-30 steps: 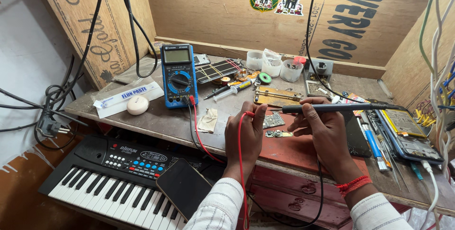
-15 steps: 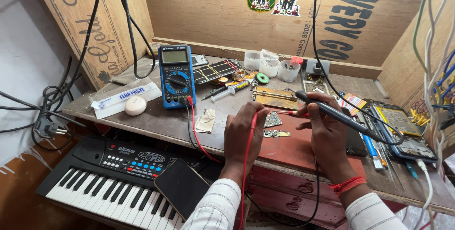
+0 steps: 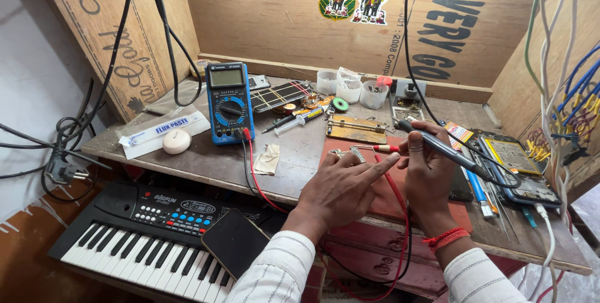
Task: The person works at an electronics repair bench on a disassembled smartphone motherboard, holding the board with one hand while using a soldering iron with the other to rework components on the board. They briefly reach across the bench for supplies and continue soldering the board throughout the episode.
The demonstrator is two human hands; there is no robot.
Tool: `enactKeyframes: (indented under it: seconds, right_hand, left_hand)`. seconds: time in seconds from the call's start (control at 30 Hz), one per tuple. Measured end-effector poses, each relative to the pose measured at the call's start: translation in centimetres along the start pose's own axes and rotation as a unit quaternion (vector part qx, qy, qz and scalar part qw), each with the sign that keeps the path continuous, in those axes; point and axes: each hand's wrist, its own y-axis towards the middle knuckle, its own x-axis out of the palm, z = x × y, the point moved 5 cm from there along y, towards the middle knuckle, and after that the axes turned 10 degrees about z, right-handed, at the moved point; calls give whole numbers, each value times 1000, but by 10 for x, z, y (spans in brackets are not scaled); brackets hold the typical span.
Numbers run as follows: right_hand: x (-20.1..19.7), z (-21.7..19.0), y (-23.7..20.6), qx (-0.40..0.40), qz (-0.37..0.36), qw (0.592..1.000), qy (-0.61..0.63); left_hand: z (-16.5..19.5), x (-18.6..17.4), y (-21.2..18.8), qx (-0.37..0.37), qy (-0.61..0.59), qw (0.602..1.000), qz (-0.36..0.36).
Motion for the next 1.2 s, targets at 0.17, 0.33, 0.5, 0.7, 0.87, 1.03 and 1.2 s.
enactKeyframes:
  seconds: [0.17,0.33,0.5,0.7,0.87,1.03,1.2]
  right_hand:
    - [4,-3,-1,-16,-28,999,-17]
    - [10,-5,-2,-28,-84,995,-55]
    - [9,-5,0,-31,-81,993,-75]
    - [9,2,2,-33,-91,984,-147]
    - [11,8,4,-40,-109,979,-168]
    - [16,4,3,-38,-116,981,-152]
    - [22,-6,-1,-30,-126,977,-168]
  left_hand:
    - [-10,9,-2,-15,-54,998,22]
    - [-20,26,-4,-45,-49,998,-21]
    - [-21,26,-2,-54,-18,998,-20]
    - [-21,20,0,-59,-11,998,11]
    - [-22,16,0,-69,-16,997,30]
    - [-24,10,-2,-81,-27,995,45]
    - [-25,6,-2,-77,-18,995,64]
